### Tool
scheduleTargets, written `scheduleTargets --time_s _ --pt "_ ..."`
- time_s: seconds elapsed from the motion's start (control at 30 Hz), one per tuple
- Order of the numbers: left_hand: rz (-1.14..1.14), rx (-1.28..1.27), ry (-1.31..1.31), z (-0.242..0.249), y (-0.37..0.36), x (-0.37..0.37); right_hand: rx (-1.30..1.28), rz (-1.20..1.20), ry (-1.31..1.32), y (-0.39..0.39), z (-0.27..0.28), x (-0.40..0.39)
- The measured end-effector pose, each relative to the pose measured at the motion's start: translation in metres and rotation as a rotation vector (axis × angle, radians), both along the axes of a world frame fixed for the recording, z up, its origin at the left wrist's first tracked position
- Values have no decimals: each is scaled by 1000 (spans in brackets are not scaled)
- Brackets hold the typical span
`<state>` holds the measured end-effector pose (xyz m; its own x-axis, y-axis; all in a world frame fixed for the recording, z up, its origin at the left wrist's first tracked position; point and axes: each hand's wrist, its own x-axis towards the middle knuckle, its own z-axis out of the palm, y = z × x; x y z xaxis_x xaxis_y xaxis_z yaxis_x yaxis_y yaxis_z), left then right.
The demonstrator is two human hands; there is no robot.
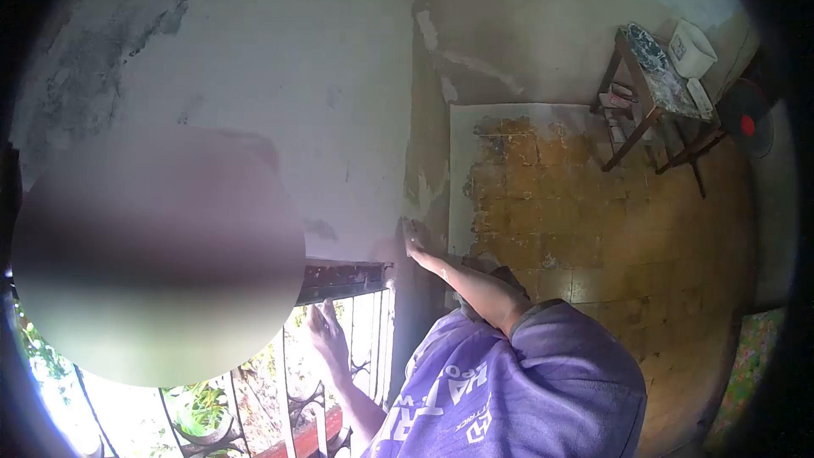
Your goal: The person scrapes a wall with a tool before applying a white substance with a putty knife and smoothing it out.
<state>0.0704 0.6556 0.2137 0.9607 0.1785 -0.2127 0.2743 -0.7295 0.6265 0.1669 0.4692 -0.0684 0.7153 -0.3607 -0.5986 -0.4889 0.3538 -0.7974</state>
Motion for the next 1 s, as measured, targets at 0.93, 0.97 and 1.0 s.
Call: scheduleTargets --time_s 0.93,0.97,1.0 --pt "-19 354 17 -1 -14 19 -633 -318 -115 -47 -27 115" --pt "-11 356 22 0 -15 19 -725 -350 -102 -57 -39 129" --pt "-5 359 24 0 -16 21 -816 -383 -89 -67 -55 146"
